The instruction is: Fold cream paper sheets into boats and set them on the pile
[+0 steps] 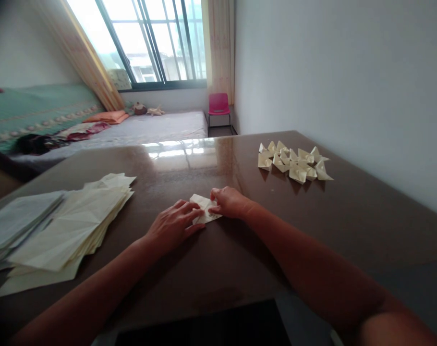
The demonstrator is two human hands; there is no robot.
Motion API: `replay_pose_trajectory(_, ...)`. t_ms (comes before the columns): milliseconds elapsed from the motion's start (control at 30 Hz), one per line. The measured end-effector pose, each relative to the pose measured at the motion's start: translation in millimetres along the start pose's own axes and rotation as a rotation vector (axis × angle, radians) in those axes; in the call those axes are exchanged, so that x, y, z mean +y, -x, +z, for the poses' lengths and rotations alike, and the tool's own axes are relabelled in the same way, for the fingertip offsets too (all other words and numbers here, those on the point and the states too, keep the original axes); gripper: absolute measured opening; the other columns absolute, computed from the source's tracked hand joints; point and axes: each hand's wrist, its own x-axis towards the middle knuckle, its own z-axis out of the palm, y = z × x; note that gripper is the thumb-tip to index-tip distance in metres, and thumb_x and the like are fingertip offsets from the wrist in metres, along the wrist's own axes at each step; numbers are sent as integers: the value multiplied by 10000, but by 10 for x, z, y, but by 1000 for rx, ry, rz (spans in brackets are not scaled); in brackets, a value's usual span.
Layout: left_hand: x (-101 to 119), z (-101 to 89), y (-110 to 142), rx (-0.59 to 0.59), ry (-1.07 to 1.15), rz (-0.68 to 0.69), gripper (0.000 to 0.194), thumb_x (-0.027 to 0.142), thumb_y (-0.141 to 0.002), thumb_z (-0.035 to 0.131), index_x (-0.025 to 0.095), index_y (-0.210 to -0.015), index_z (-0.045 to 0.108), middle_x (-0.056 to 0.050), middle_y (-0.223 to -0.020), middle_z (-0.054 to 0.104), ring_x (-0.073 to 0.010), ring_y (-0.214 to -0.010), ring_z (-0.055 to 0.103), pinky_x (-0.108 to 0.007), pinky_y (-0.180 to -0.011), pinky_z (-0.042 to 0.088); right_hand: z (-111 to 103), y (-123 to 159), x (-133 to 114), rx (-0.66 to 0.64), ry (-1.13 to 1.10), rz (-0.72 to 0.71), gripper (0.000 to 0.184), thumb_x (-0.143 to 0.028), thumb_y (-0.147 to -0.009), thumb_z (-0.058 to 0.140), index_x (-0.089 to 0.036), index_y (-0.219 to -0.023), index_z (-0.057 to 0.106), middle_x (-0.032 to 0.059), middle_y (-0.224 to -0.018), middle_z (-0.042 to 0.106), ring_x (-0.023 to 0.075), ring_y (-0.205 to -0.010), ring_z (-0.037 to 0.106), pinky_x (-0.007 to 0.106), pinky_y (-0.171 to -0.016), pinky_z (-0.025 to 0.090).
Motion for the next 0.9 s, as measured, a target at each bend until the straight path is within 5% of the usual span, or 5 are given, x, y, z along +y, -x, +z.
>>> replay_pose_trajectory(233,-136,-69,26,-54,-47,79,263,238,-924,484,275,-1166,580,-20,-1165,628,-201,-1094,506,-326,-864,453,64,121,-148,-240,-345,-37,291,-184,-870,477,-121,-1149,531,22,-691,700,117,-567,623,190,-536,429)
replay_pose_trajectory(367,-33,-65,20,-54,-26,67,224,272,-944,434,227,-1057,622,-43,-1073,653,-193,-1007,539,-314,-840,465,-17,86,-86,-13,-82,-19,271,-211,-888,480,-122,-1117,595,77,-797,722,158,-678,662,230,-632,463)
replay_pose_trajectory(500,151,-39,-9,-15,-91,-21,409,541,-898,428,200,-1021,617,-89,-975,650,-242,-946,557,-349,-758,473,-29,-99,121,325,97,-133,313,-209,-943,408,-148,-1173,611,111,-1104,681,189,-1017,616,294,-890,438)
replay_pose_trajectory(700,318,-6,-53,-17,-208,-75,419,531,-895,427,172,-996,619,-122,-921,641,-278,-867,583,-381,-692,457,234,-401,175,220,94,-422,368,-185,-958,389,-239,-1281,557,59,-1256,607,154,-1193,488,319,-995,377)
replay_pose_trajectory(900,170,-47,-39,11,-125,-27,177,246,-889,492,218,-974,645,-86,-1035,640,-255,-980,556,-385,-775,463,88,-312,197,207,60,-226,196,-235,-883,528,-184,-935,710,57,-946,683,151,-899,587,253,-825,420)
